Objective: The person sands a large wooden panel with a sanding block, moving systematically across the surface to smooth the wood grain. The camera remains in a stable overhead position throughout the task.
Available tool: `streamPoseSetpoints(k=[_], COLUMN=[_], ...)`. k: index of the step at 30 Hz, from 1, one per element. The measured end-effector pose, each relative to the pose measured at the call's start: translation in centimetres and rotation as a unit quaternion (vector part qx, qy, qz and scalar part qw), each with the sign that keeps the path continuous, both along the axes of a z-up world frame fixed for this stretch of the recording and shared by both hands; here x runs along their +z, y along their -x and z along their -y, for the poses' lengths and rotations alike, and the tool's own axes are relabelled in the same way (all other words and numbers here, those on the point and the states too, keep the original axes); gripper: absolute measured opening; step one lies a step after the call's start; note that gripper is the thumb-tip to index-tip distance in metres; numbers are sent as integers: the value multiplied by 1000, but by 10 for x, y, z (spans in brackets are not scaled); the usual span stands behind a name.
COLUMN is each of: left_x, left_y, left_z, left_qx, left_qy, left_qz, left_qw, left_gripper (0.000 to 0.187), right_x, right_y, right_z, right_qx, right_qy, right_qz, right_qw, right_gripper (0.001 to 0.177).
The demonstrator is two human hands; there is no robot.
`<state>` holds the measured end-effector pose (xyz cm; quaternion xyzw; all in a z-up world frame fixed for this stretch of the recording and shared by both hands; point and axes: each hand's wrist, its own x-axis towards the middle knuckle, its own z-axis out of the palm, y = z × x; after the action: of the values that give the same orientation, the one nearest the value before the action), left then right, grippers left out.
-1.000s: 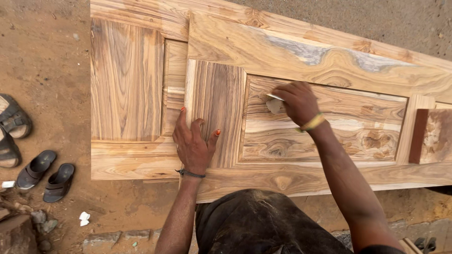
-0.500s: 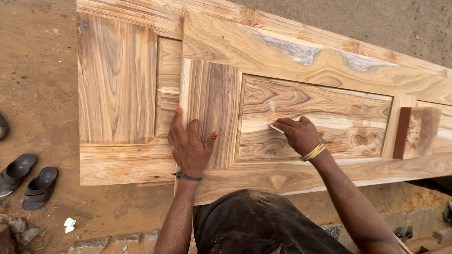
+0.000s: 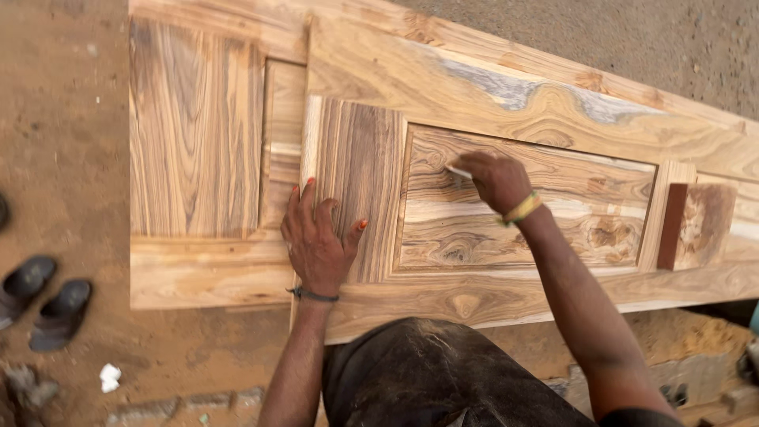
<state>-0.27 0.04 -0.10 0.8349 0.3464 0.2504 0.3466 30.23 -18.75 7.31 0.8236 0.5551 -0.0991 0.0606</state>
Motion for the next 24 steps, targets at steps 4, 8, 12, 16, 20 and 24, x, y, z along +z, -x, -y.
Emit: streamPoseSetpoints(k=[4,8,12,16,20,24], left_x=[-4,-6,-7,-8,-8,-11], left_y=[-2,-1,1,-1,-1,-5], left_z=[2,2,3,1,5,3], left_qx=[-5,-10,-7,-1,1,11], left_qy=[-7,-16,-6,-13,-10,-36], left_qz=[-11,1,-1,1,-17,-23], left_qw=[1000,1000,1000,1000,1000,999], left_gripper=[76,76,75,76,77,76], right_x=[17,23,33,42,38,24], right_y=[28,41,53,74,92,100], right_z=[44,74,96,103,97,102], right_qx=[-23,-51,-86,-186,-219,-242], right_qy=[27,81,50,-84,-287,-393], right_qz=[-15,-41,-104,-235,-318,-378], right_qw=[999,995,990,950,877,803], right_gripper=[40,38,26,30,39,43])
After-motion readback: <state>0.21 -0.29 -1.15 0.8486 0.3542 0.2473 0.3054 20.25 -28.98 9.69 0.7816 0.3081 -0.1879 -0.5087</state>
